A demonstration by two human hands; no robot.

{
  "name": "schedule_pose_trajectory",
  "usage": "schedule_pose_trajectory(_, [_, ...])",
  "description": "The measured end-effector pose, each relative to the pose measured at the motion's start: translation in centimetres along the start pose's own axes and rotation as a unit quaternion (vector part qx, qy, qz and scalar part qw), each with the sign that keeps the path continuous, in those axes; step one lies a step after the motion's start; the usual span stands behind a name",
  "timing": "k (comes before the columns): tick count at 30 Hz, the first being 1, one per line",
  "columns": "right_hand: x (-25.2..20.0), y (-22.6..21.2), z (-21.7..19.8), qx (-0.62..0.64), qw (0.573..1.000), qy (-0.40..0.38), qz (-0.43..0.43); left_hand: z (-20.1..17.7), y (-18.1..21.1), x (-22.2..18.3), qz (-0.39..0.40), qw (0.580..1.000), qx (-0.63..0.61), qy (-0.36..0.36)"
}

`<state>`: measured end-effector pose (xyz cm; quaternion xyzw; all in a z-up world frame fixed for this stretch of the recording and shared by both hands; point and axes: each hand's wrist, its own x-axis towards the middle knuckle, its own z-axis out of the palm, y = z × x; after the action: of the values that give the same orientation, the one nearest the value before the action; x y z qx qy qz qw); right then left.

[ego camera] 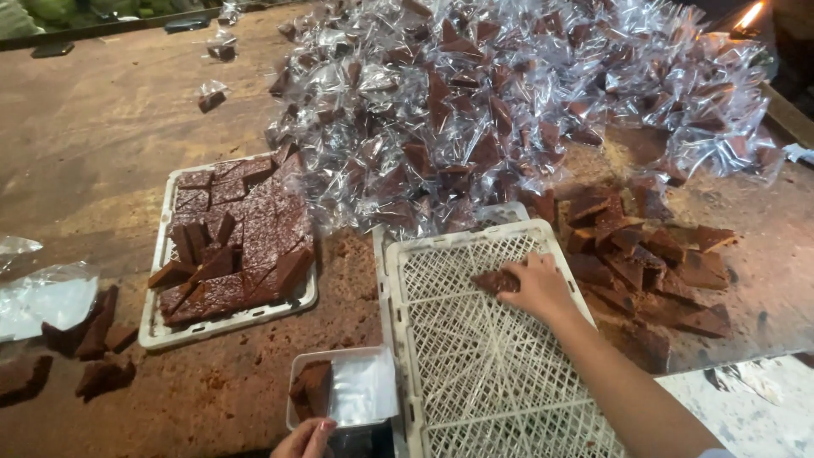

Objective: The person is manually packing individual pieces of bread into plastic bags from a tray.

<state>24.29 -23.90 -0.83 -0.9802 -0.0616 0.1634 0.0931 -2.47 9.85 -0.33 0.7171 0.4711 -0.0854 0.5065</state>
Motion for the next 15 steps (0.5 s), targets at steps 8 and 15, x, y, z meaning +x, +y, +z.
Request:
schedule_pose_trajectory(8, [-7.5, -2.7, 3.1, 0.008, 0.989, -0.104, -0.103, 6.9, -0.7, 4.3, 0.264, 0.949, 0.173, -0.027])
schedule_pose_trajectory(15, [-6.0, 1.0, 6.9, 0.134, 0.989, -0.06, 0.021, 8.5, -0.2, 3.5, 0.389, 0.899, 0.2, -0.02])
